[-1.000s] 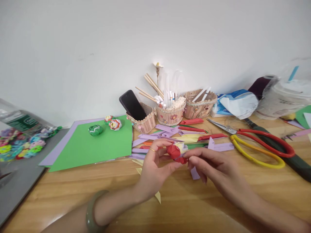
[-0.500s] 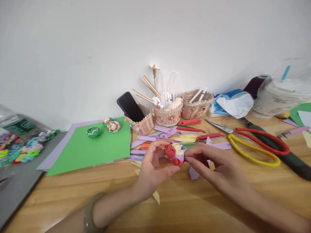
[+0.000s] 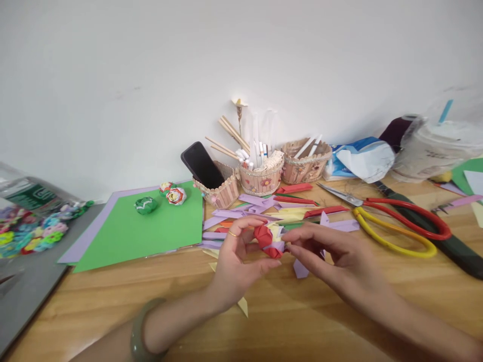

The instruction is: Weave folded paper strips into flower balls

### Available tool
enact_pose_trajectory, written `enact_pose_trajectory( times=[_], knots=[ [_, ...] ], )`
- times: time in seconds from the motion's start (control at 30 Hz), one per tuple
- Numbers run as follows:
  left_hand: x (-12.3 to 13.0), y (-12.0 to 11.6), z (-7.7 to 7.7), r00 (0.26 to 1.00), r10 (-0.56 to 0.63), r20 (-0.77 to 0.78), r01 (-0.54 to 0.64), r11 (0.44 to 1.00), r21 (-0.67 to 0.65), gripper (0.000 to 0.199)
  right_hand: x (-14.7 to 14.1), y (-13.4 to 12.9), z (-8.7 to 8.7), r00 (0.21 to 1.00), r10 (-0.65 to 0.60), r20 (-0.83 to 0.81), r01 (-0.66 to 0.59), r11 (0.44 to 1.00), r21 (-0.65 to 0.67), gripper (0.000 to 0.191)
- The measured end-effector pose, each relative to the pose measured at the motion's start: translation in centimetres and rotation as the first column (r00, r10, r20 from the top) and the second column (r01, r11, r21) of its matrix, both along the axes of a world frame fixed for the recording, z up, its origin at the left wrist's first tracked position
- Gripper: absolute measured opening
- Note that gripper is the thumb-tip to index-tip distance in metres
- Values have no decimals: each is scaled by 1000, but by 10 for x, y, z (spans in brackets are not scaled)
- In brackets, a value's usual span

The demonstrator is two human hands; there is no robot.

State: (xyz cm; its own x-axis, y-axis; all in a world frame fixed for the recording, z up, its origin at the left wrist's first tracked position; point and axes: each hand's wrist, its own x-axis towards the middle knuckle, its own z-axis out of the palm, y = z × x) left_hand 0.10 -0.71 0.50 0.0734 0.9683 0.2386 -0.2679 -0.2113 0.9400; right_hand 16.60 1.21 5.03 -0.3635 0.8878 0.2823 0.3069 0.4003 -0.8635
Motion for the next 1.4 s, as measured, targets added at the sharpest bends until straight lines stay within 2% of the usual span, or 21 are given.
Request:
enact_pose_trajectory(
  times=[0.1,0.23,0.37,0.43,0.57,0.63,0.73,0.8,0.83,1.07,1.2,1.4],
  knots=[
    [1,0,1,999,33,-31,-33,999,2,45,0,0,3,999,8,-38,-15,982,-190,17],
    [0,0,2,996,57,-63,-56,998,16,45,1,2,4,989,38,-141,-90,917,-388,17],
    [-1,0,0,992,61,-112,-54,997,62,46,2,6,3,979,55,-197,-152,841,-519,16],
    [-2,-1,-1,989,67,-134,-56,995,83,47,2,9,3,982,53,-181,-143,833,-534,16],
    [-2,-3,-2,980,75,-186,-50,989,140,47,1,9,3,990,85,-115,-131,867,-481,14],
    [-2,-4,-2,974,90,-210,-56,985,163,45,2,8,1,992,115,-58,-128,904,-408,13],
    [-1,-4,-1,959,135,-248,-93,981,172,42,3,4,-2,990,107,91,-93,985,-148,10],
    [-1,-4,-2,950,148,-274,-100,978,181,41,3,2,-4,982,77,174,-81,997,16,8],
    [-1,-4,-2,947,150,-283,-99,977,188,42,4,2,-5,978,67,200,-79,995,53,7],
    [-2,-2,-3,936,165,-311,-109,976,190,43,6,6,-2,962,96,256,-86,995,-50,5],
    [-2,-1,-3,928,164,-334,-108,978,181,41,8,7,-4,946,82,315,-95,995,25,6],
    [-4,0,-5,940,112,-323,-54,981,184,43,10,9,-2,938,171,303,-196,979,55,9]
  ],
)
